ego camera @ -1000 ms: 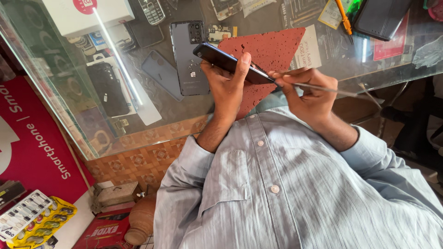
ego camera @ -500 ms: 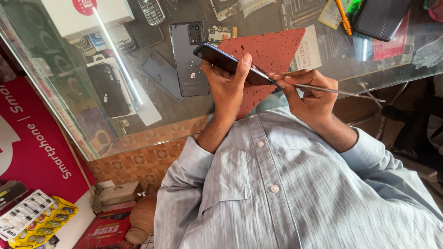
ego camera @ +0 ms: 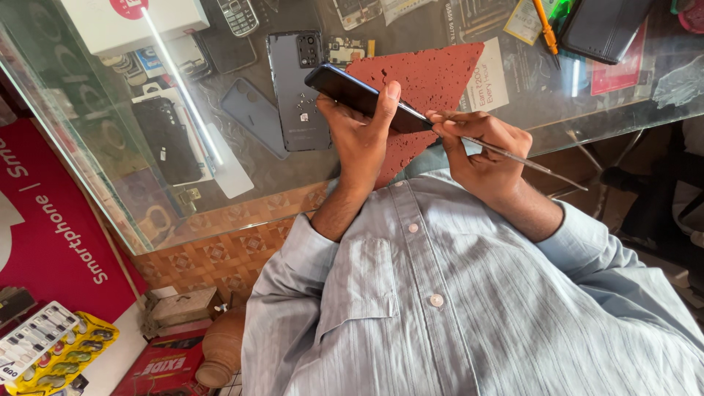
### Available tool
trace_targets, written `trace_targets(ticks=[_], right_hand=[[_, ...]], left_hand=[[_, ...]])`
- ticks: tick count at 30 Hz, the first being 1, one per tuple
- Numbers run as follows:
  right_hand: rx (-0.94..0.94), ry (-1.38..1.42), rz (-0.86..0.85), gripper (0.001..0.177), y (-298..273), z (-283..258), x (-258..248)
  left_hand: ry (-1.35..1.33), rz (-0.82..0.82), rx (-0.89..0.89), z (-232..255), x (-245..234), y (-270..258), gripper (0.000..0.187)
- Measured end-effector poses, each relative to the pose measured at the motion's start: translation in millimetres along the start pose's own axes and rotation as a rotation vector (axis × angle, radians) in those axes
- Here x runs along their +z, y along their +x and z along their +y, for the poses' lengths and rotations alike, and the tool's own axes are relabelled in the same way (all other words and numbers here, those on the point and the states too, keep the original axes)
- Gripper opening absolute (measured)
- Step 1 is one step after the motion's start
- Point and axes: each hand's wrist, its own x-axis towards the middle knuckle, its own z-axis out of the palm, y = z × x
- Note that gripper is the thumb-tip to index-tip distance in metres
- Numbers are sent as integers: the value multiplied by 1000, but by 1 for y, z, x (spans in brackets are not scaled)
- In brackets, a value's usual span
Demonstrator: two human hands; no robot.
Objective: The person uses a screwdriver and a metal prying tool to disassemble a smartphone on a glass counter, eventually removing the battery.
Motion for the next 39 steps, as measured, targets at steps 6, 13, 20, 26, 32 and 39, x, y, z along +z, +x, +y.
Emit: trace_targets(ticks=[6, 13, 20, 26, 32, 39], right_hand=[[-21, -53, -3, 16, 2, -6, 0], [23, -21, -7, 16, -2, -3, -3], [322, 205, -10, 14, 1, 13, -7], [400, -227, -32, 29, 13, 40, -39], [157, -294, -7, 16, 10, 46, -30], [179, -330, 317, 24, -30, 47, -70]], left_hand=[[28, -3, 14, 0, 1, 0, 64], [44, -5, 24, -3, 1, 0, 66], [8, -16, 6, 6, 1, 3, 69], [-286, -70, -134, 16, -1, 5, 61], [-336, -301, -180, 23, 13, 7, 53], [-400, -552, -335, 13, 46, 5, 55]])
